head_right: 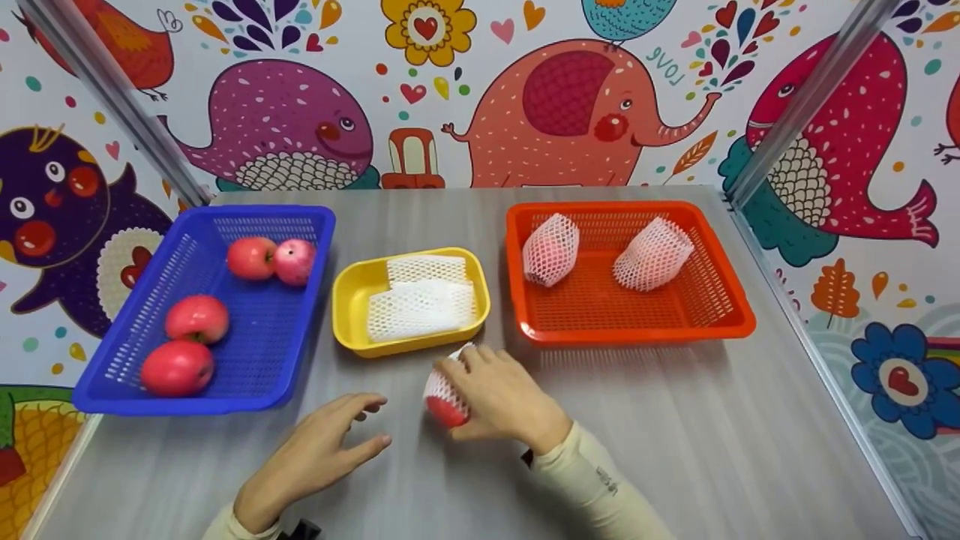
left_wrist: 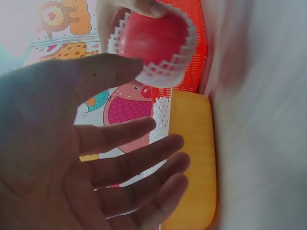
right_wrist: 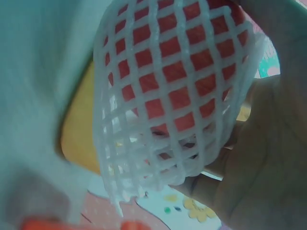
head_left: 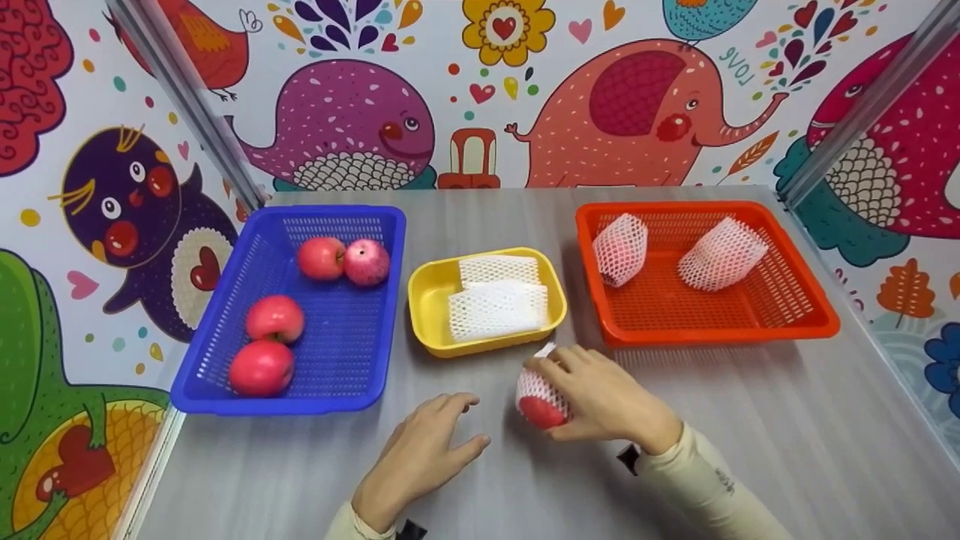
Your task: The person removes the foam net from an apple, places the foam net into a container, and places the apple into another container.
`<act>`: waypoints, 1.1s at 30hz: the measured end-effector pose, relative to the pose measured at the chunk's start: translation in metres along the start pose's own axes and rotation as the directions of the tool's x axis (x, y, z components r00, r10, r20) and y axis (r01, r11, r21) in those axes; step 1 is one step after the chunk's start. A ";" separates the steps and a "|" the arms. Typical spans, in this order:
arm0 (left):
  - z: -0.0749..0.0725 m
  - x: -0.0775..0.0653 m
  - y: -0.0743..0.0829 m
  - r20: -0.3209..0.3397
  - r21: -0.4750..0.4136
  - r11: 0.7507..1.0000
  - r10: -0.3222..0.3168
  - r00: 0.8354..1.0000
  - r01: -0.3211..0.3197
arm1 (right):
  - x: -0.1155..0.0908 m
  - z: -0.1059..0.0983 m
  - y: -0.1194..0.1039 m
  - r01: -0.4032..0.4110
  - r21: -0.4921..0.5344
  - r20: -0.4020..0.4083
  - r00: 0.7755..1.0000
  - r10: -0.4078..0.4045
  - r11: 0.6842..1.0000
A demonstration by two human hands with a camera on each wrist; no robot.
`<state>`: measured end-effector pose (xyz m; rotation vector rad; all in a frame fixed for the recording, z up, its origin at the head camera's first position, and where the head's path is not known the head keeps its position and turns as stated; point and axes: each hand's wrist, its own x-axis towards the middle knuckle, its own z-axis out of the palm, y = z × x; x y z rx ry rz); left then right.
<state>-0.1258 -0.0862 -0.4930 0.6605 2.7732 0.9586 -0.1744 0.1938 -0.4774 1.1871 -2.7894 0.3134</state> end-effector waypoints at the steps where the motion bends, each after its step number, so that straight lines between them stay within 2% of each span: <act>1: 0.001 0.000 0.000 -0.002 -0.002 1.000 0.003 1.000 -0.003 | 0.001 0.004 -0.003 0.000 0.005 0.004 1.000 0.000 1.000; 8: 0.005 -0.001 -0.002 -0.018 0.006 1.000 0.023 1.000 -0.023 | 0.008 0.029 -0.019 -0.028 0.026 -0.014 0.999 0.028 0.999; 15: 0.007 -0.002 -0.002 0.010 -0.013 1.000 0.007 1.000 -0.007 | 0.011 0.037 -0.029 -0.170 0.019 0.007 0.985 0.170 0.985; 18: 0.008 -0.002 -0.003 0.009 -0.017 1.000 0.009 1.000 -0.009 | 0.012 0.038 -0.034 -0.204 0.016 0.007 0.979 0.204 0.979; 28: 0.012 0.002 -0.006 0.029 -0.024 1.000 0.010 1.000 -0.009 | 0.015 0.045 -0.041 -0.251 0.042 0.065 0.966 0.248 0.967; 33: 0.016 0.003 -0.007 0.022 -0.023 1.000 0.020 1.000 -0.020 | 0.015 0.048 -0.043 -0.236 0.023 0.063 0.970 0.234 0.971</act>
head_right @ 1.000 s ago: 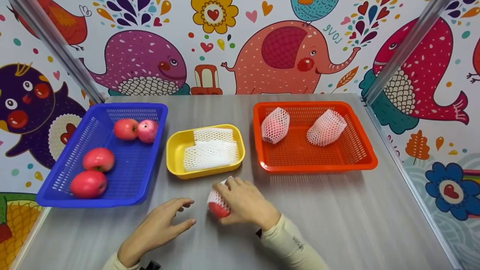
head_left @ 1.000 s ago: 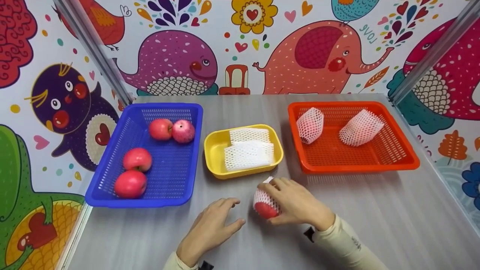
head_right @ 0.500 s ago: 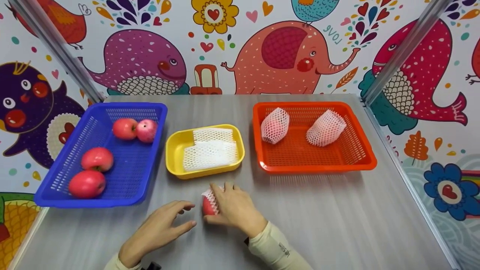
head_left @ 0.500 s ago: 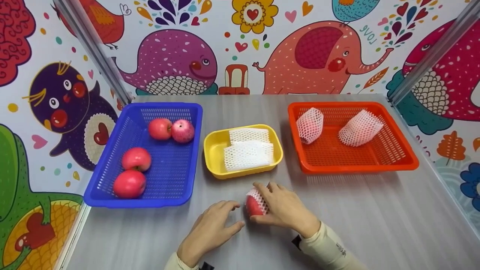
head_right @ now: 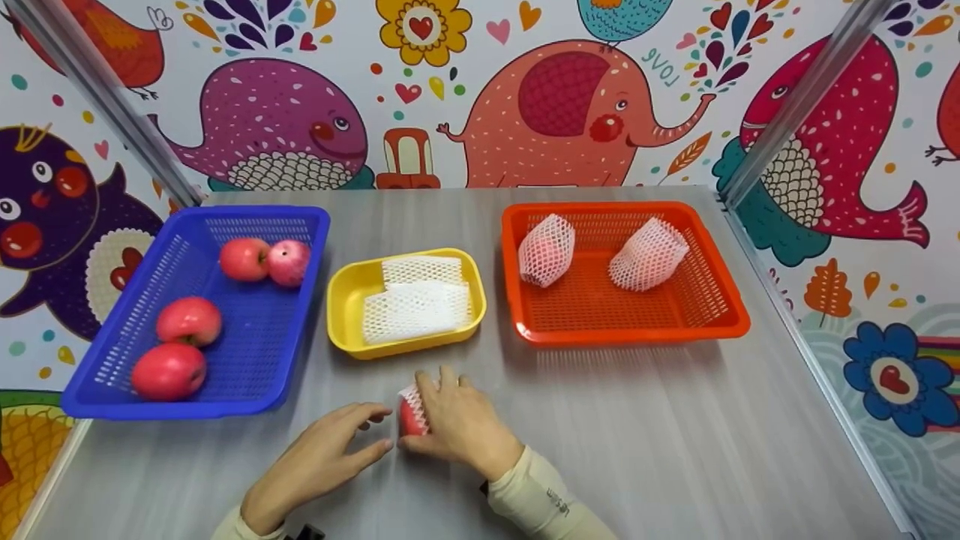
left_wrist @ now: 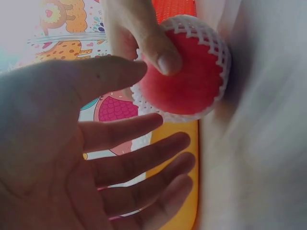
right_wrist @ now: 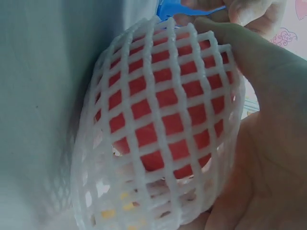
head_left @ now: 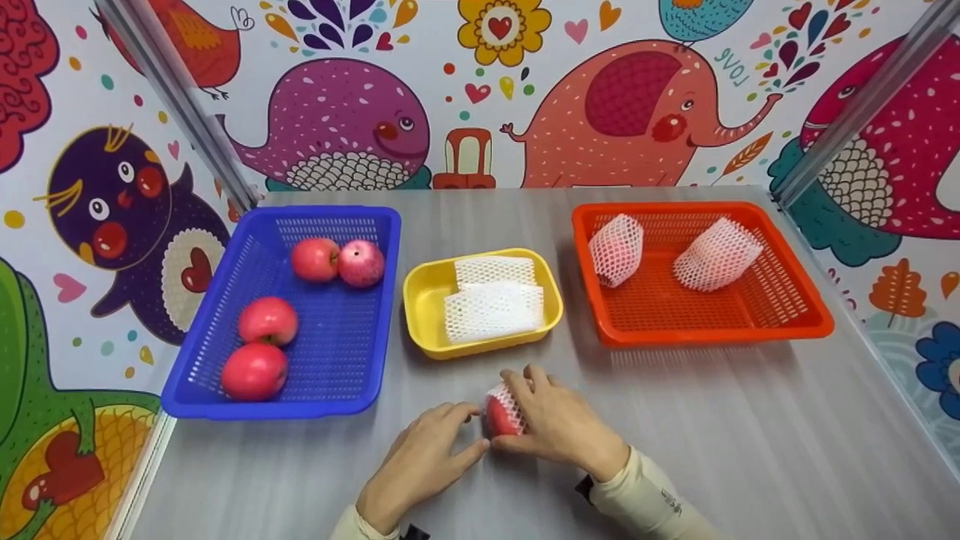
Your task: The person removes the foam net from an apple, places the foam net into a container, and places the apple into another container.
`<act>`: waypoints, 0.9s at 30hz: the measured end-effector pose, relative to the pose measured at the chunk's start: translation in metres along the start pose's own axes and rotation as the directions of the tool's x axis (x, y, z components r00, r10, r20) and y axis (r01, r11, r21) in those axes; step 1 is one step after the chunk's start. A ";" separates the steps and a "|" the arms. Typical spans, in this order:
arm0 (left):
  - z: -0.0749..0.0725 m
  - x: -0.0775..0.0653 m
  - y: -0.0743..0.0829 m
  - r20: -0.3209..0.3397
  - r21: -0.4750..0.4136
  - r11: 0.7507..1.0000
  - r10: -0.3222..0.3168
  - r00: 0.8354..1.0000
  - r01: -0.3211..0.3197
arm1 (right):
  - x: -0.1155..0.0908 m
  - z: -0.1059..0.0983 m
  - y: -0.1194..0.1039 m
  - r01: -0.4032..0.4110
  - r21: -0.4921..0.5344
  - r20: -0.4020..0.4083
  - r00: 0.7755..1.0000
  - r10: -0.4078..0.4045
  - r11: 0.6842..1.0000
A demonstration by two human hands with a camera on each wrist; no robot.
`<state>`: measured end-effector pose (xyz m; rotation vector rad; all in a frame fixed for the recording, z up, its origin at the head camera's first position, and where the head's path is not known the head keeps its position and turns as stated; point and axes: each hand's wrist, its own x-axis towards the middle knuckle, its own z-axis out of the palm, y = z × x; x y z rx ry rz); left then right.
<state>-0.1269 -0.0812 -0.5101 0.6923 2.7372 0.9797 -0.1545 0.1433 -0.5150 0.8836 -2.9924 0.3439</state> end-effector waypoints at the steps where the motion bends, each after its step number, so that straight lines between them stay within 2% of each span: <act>1: 0.000 0.000 0.000 -0.002 0.001 1.000 0.002 1.000 -0.002 | 0.000 0.000 0.000 0.008 0.000 0.009 1.000 -0.008 1.000; 8: 0.002 0.001 -0.002 0.013 -0.006 1.000 0.004 1.000 -0.004 | -0.002 0.000 0.000 0.033 0.029 0.095 0.995 -0.036 0.999; 13: 0.003 0.001 -0.003 0.021 -0.004 1.000 -0.001 1.000 0.001 | -0.002 0.003 0.003 0.070 0.021 0.044 0.997 -0.071 0.997; 21: 0.004 0.003 0.000 0.025 -0.023 0.999 -0.035 0.999 0.035 | -0.004 0.001 0.003 0.111 0.090 -0.033 0.994 -0.108 0.990; 27: 0.003 0.005 0.000 -0.007 -0.058 0.998 -0.014 1.000 0.013 | -0.004 -0.004 -0.001 0.110 0.100 -0.058 0.993 -0.104 0.989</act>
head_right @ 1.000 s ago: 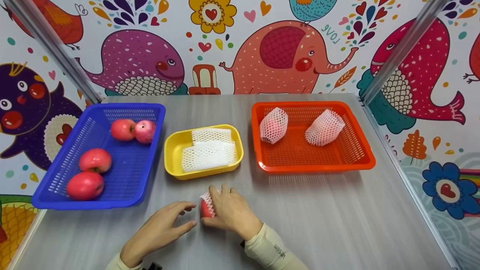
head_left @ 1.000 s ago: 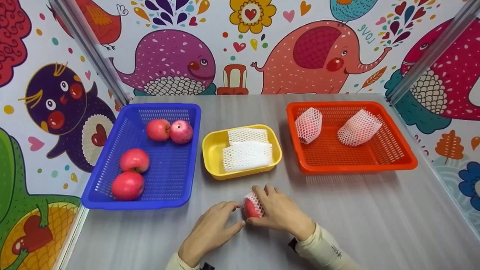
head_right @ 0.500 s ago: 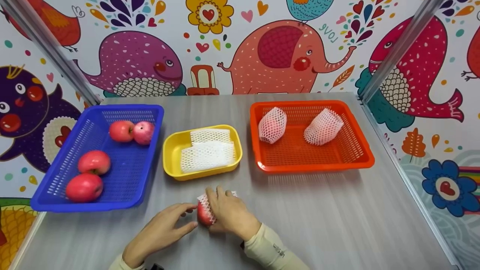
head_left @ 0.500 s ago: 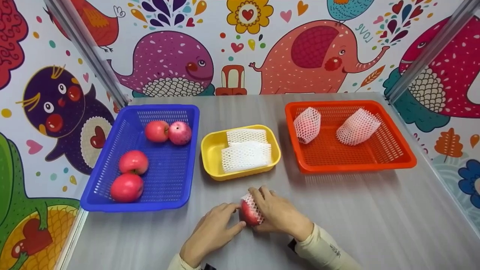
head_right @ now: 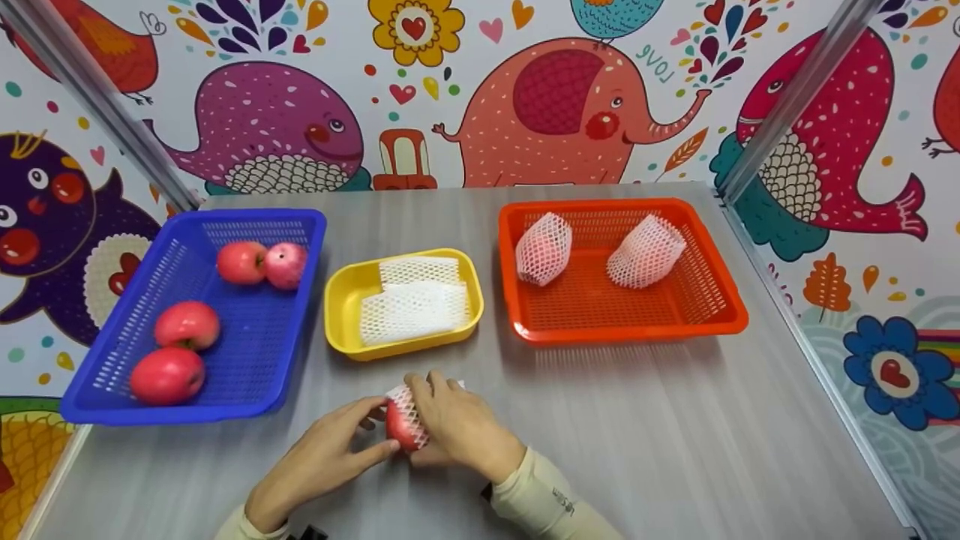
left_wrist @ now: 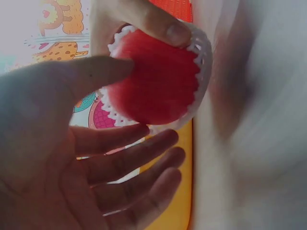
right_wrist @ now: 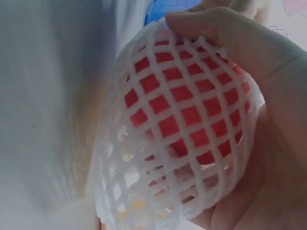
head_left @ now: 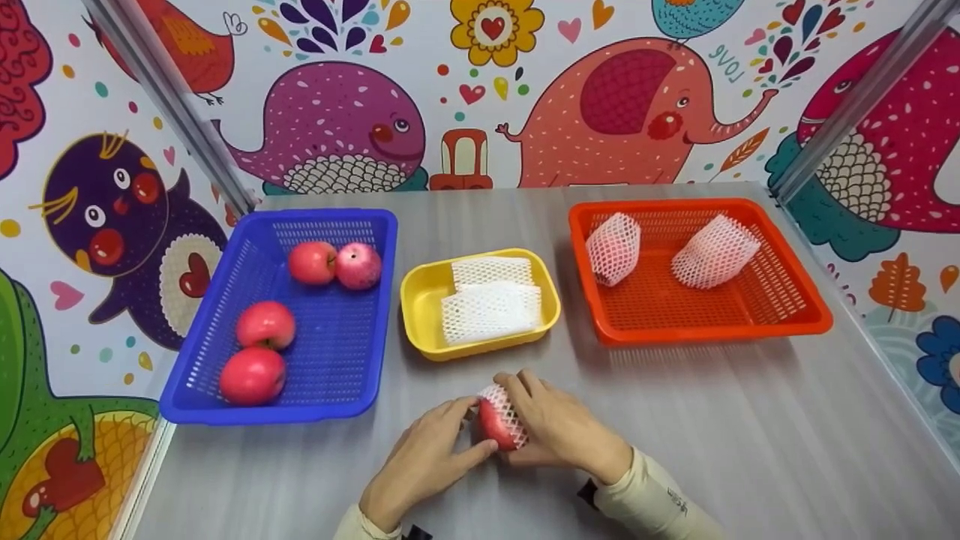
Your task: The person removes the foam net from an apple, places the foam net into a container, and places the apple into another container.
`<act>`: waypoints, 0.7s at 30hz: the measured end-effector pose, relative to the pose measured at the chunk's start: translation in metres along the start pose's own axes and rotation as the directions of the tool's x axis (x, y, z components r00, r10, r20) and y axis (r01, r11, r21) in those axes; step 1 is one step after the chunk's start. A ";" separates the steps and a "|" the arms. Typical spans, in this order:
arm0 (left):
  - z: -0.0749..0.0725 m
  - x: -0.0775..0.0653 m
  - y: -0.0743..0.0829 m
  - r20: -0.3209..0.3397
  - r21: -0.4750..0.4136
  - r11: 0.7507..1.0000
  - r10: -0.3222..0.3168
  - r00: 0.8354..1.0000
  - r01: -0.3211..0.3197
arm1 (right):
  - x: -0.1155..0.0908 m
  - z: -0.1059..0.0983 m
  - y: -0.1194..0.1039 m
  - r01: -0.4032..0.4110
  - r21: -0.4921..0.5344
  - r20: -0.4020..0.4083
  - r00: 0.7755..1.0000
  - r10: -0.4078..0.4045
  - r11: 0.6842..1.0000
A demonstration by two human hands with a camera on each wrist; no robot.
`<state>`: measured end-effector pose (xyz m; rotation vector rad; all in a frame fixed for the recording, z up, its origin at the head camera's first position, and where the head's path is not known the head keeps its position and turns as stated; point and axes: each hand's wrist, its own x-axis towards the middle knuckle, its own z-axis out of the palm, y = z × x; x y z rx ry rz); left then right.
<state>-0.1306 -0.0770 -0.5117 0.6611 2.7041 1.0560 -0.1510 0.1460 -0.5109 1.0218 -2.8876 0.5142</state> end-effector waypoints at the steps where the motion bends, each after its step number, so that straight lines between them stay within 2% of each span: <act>1: 0.000 0.000 0.000 -0.005 -0.008 1.000 0.003 1.000 -0.003 | 0.000 -0.001 -0.001 0.002 0.002 -0.005 1.000 -0.002 1.000; 6: -0.001 0.003 0.001 -0.019 -0.024 1.000 0.007 1.000 -0.007 | 0.000 -0.004 -0.005 0.040 0.012 -0.033 0.999 -0.040 0.999; 13: 0.001 0.009 0.004 -0.020 -0.074 0.997 -0.035 0.999 0.034 | 0.001 -0.005 -0.010 0.104 0.023 -0.083 0.991 -0.101 0.994; 17: 0.003 0.010 0.004 -0.033 -0.115 0.993 -0.045 0.998 0.040 | 0.001 -0.006 -0.011 0.121 0.041 -0.081 0.990 -0.117 0.992; 21: 0.002 0.010 0.002 -0.059 -0.154 0.987 -0.056 0.997 0.046 | -0.002 -0.011 -0.009 0.123 0.122 -0.058 0.991 -0.116 0.985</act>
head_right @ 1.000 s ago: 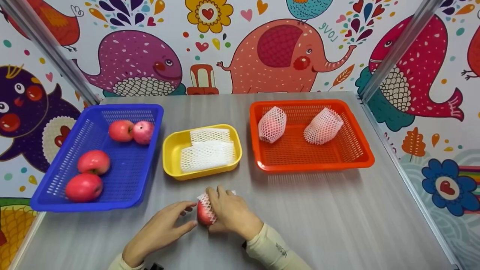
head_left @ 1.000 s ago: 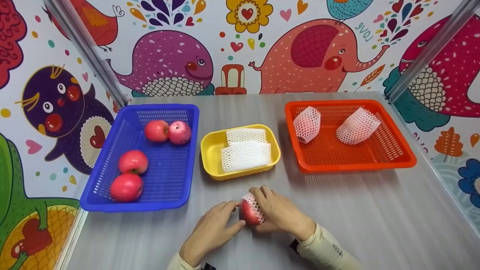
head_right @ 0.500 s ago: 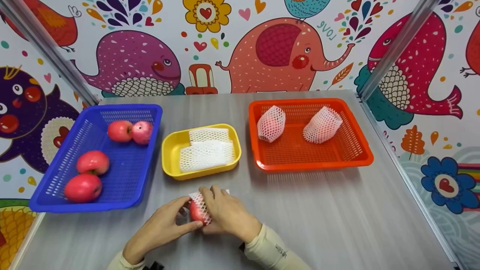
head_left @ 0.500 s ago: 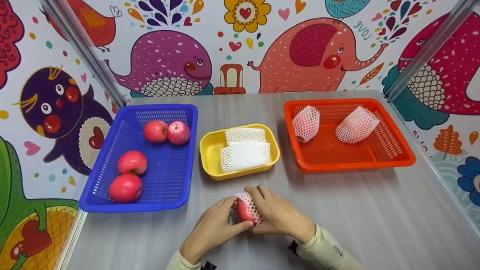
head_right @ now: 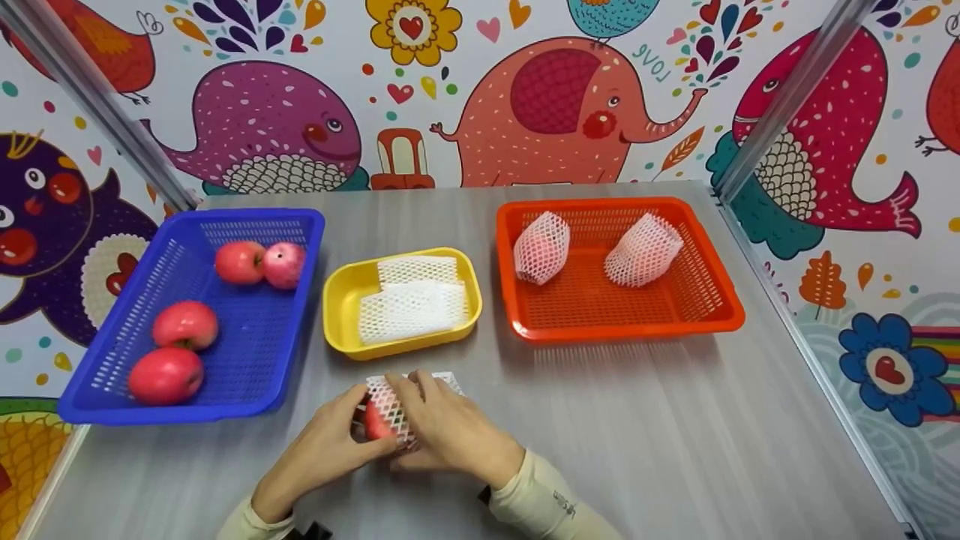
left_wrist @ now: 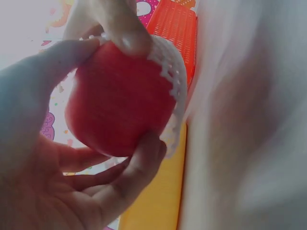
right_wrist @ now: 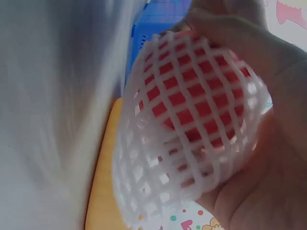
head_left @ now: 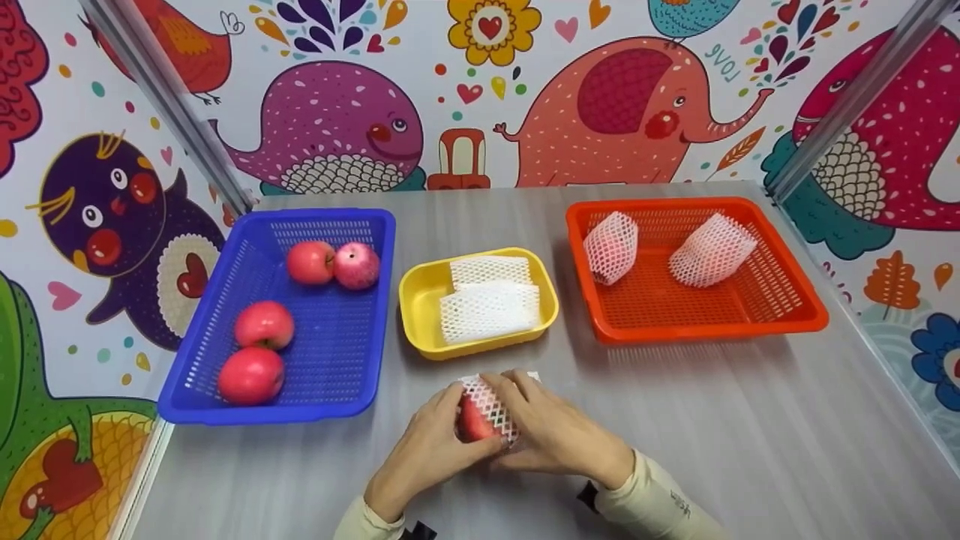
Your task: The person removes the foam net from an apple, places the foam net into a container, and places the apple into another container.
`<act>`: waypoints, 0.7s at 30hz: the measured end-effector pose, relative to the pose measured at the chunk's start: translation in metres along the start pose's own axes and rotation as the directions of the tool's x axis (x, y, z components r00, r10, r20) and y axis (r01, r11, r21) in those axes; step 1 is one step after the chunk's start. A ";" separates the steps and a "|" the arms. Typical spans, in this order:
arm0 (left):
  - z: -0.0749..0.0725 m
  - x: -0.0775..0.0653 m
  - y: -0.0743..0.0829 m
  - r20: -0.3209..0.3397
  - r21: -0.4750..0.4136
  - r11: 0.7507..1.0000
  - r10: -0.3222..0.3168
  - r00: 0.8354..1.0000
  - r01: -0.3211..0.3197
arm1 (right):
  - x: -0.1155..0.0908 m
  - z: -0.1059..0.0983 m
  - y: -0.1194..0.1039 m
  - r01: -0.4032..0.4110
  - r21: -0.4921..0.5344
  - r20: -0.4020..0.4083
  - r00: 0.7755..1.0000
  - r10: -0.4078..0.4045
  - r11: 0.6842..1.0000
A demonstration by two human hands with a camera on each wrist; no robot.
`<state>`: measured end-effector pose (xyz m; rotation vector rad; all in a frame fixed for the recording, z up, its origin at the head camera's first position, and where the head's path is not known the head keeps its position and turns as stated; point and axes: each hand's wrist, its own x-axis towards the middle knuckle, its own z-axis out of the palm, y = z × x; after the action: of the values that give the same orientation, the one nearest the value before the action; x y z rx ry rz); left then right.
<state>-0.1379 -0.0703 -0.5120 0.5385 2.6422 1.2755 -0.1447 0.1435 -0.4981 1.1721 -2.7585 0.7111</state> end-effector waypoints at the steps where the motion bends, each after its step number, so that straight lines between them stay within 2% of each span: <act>1: -0.001 0.000 -0.001 -0.008 -0.006 1.000 -0.006 1.000 0.006 | -0.001 -0.002 0.001 0.008 0.033 0.006 1.000 -0.008 0.999; 6: -0.008 -0.003 -0.005 -0.049 -0.019 1.000 -0.013 0.999 0.012 | -0.005 -0.015 0.006 0.055 0.196 0.027 0.998 -0.062 0.979; 8: -0.010 -0.004 -0.006 -0.061 -0.016 1.000 -0.004 0.998 0.003 | -0.006 -0.019 0.009 0.081 0.226 0.013 0.996 -0.086 0.971; 11: -0.011 -0.007 -0.007 -0.076 -0.006 1.000 0.011 0.997 -0.011 | -0.004 -0.023 0.013 0.131 0.242 -0.054 0.991 -0.122 0.961; 15: -0.011 -0.010 -0.008 -0.092 0.008 1.000 0.026 0.995 -0.026 | -0.001 -0.027 0.020 0.165 0.212 -0.148 0.980 -0.135 0.963; 21: -0.014 -0.012 -0.010 -0.100 -0.019 1.000 -0.004 0.995 0.002 | 0.009 -0.046 0.032 0.118 0.046 -0.217 0.970 -0.106 0.992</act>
<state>-0.1336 -0.0910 -0.5112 0.4796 2.7077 1.3592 -0.1793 0.1767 -0.4678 1.1741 -2.4902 0.8561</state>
